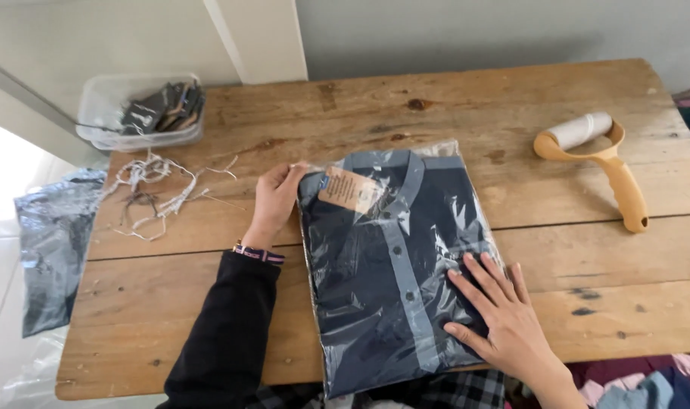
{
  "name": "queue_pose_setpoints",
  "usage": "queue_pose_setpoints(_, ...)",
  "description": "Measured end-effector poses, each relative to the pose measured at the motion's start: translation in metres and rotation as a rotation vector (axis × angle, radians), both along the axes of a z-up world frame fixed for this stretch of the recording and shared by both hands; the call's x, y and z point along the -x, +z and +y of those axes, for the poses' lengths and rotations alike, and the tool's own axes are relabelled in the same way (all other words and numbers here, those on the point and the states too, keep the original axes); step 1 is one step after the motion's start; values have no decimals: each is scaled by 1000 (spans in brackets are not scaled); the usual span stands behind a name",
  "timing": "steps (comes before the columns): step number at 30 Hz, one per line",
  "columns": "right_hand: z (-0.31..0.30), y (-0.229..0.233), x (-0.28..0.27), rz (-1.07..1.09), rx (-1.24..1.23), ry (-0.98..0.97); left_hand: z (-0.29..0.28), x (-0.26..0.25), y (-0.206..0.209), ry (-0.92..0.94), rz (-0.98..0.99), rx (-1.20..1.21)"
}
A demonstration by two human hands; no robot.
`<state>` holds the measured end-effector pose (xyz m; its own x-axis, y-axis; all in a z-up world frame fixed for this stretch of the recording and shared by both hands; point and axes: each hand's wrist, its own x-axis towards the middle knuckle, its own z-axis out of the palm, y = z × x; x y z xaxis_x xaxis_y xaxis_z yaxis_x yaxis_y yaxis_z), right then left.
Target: The person attaches tags to a shirt, uses a lint roller to clean it, and places it into a clear plastic bag.
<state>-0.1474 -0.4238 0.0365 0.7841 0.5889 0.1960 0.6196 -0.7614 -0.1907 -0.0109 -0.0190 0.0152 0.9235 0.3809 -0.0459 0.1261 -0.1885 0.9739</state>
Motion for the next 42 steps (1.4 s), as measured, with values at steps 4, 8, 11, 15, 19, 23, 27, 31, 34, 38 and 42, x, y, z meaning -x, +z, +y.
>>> queue_pose_setpoints(4, 0, 5, 7, -193, -164, 24, -6, 3, -5, -46, -37, -152)
queue_pose_setpoints(8, -1, 2, 13, -320, -256, -6, -25, 6, -5, -88, -167, 386)
queue_pose_setpoints(11, 3, 9, 10, -302, -221, 10, -31, 1, -14, -18, -100, 616)
queue_pose_setpoints(15, 3, 7, 9, -220, -202, -3, -30, 4, 15, -89, 28, 649)
queue_pose_setpoints(19, 5, 8, 5, -201, -202, -13, -25, -2, 8, -232, 42, 577)
queue_pose_setpoints(23, 0, 6, 10, -209, -221, 11, -26, 0, -1, -216, 30, 530)
queue_pose_setpoints(27, -1, 13, 11, -377, -321, 106, -28, 1, 2, -117, 138, 538)
queue_pose_setpoints(31, -7, 11, 22, -354, -327, 20, -33, 16, 24, -69, 76, 576)
queue_pose_setpoints(34, -14, 1, 35, -280, -188, -43, -30, 27, 24, -34, 35, 306)
queue_pose_setpoints(38, -25, -4, 58, -190, -111, -59, -28, 43, 24, -22, 24, 40)
queue_pose_setpoints(42, -35, -19, 81, -212, -72, -52, -27, 50, 2, -51, 4, 275)
